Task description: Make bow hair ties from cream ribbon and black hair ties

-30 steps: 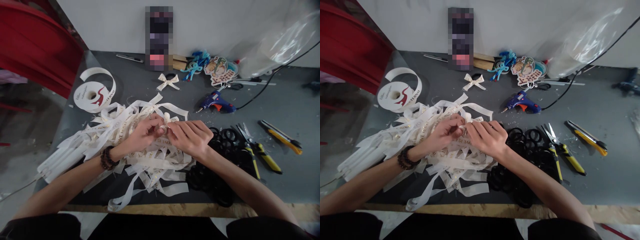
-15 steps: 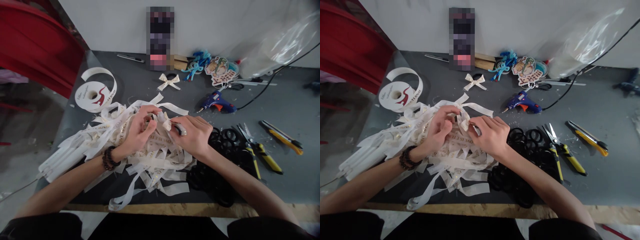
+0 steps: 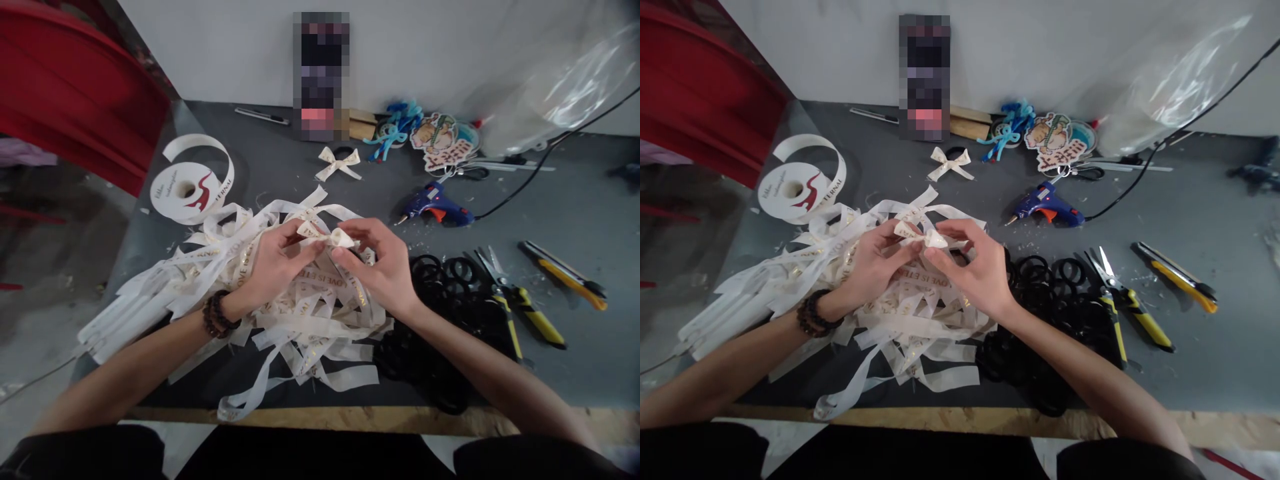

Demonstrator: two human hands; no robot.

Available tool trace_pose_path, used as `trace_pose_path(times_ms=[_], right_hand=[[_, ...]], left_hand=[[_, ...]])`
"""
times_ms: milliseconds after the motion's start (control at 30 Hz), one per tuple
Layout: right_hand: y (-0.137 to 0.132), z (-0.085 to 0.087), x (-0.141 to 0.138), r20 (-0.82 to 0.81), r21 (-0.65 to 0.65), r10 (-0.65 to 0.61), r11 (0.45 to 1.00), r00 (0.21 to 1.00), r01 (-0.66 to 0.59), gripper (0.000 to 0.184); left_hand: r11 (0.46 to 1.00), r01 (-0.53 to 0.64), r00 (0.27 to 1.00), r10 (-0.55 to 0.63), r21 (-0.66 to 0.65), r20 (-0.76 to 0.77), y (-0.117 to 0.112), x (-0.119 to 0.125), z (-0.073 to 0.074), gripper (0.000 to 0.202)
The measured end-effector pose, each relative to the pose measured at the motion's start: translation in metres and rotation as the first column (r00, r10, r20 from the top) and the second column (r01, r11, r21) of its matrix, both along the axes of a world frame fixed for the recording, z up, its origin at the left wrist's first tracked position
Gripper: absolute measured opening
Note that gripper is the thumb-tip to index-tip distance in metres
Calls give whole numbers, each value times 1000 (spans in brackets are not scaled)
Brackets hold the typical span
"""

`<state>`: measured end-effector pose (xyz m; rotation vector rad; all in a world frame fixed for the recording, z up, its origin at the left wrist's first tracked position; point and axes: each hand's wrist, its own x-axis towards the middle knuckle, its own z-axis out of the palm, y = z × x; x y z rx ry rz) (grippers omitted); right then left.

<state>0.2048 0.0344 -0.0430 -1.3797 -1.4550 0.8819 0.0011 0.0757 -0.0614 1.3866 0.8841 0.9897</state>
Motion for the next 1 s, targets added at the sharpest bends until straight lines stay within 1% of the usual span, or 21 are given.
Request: trace_pose_path(times_ms=[67, 133, 167, 233, 267, 333, 400, 533, 600, 700, 800, 867, 933, 1000], right_hand=[[2, 4, 3, 77, 86, -33, 996, 997, 26, 23], [4, 5, 3, 105, 120, -66, 991, 992, 53, 8], [4, 4, 3, 99, 122, -81, 990, 992, 69, 7], [4, 2, 2, 68, 106, -104, 990, 992, 96, 9], [4, 1, 2, 55, 89, -106, 991, 993, 100, 11], [3, -1, 0, 50, 57, -95, 994, 994, 92, 16], [2, -1, -1, 55, 41, -81, 996, 995, 79, 20], [1, 2, -1, 48, 21, -78, 997, 996, 77, 20], [2, 3, 1, 72, 35, -78, 997, 994, 76, 18], [3, 4, 4, 133, 84, -52, 996, 990, 41, 16], [1, 3, 6, 156, 98, -27, 995, 987, 12, 16], [0, 1, 7, 115, 69, 6, 998, 993, -14, 18], [0, -1, 7, 38, 33, 45, 998, 998, -46, 26], [0, -2, 8, -17, 36, 57, 998, 998, -56, 34]], left_hand=[[999, 28, 999, -29, -14, -18, 1, 0, 2, 19], [998, 46, 997, -43, 46, -62, 1, -1, 3, 16], [994, 52, 995, -44, 92, -85, 1, -1, 2, 16], [987, 74, 991, -56, 146, -124, 1, -2, 1, 20], [986, 84, 989, -65, 142, -134, 1, -2, 0, 22], [990, 101, 987, -87, 99, -134, 0, -2, -3, 25], [994, 95, 989, -88, 60, -122, -1, -2, -5, 23], [993, 118, 984, -115, 13, -137, -1, -2, -7, 18], [988, 154, 979, -154, -8, -134, 0, -2, -6, 17], [977, 210, 970, -213, -36, -121, 0, -3, -5, 17], [963, 263, 952, -269, -55, -148, 0, -3, -3, 16], [964, 259, 955, -265, -62, -130, 0, -2, -2, 16], [973, 220, 970, -226, -75, -85, 0, -1, -3, 16], [978, 180, 982, -185, -104, -37, 1, -1, -4, 17]])
